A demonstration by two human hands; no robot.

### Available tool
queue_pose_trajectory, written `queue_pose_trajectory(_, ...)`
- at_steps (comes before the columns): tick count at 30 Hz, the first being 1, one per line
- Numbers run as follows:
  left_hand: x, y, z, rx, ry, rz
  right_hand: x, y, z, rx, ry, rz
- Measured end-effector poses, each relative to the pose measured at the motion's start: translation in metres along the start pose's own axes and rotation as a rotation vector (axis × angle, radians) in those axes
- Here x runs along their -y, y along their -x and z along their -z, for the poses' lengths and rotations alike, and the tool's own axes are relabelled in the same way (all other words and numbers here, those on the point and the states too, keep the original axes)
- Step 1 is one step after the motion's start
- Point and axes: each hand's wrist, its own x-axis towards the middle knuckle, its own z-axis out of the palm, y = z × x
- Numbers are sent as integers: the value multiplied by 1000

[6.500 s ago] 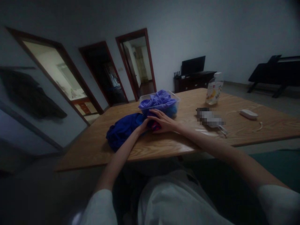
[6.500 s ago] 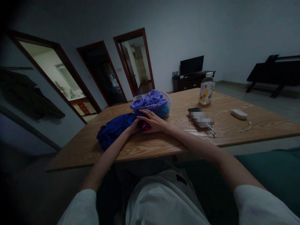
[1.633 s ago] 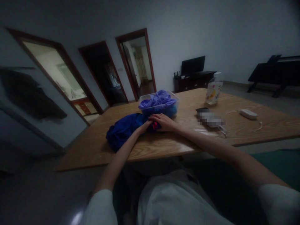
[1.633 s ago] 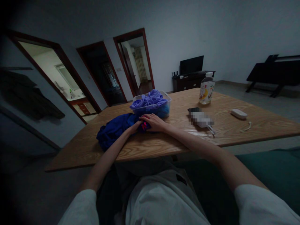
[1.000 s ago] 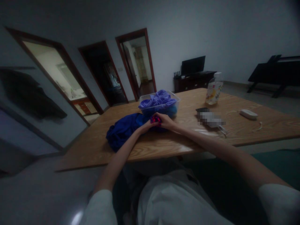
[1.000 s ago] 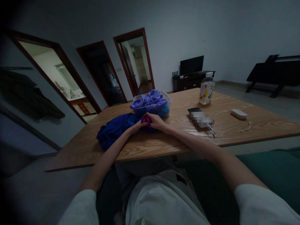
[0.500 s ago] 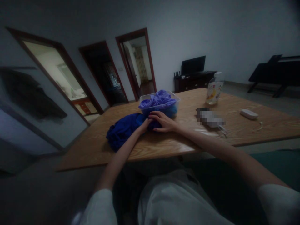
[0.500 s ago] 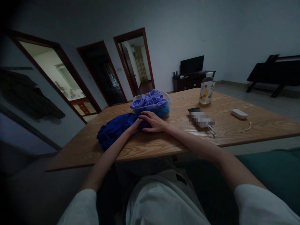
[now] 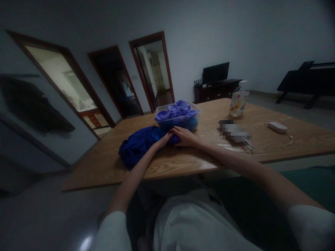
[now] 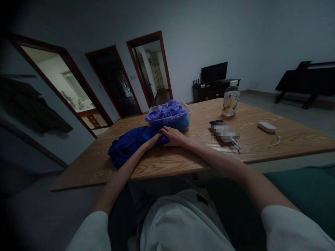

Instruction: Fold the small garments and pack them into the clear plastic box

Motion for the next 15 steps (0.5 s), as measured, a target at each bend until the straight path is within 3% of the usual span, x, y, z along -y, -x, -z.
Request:
queue_pose_trajectory(5,-15,10,-5,-60,-143,54,-12,4,-4,-82,-191,-127)
queue_pose_trajectory(9,-30,24,-4,-49,-372,-83,-27,9,-11,-128,-334,-245)
queue_pose_trajectory(15,-31,25,-6,-47,-419,-278,-38,7,-25,-169,-535,-370)
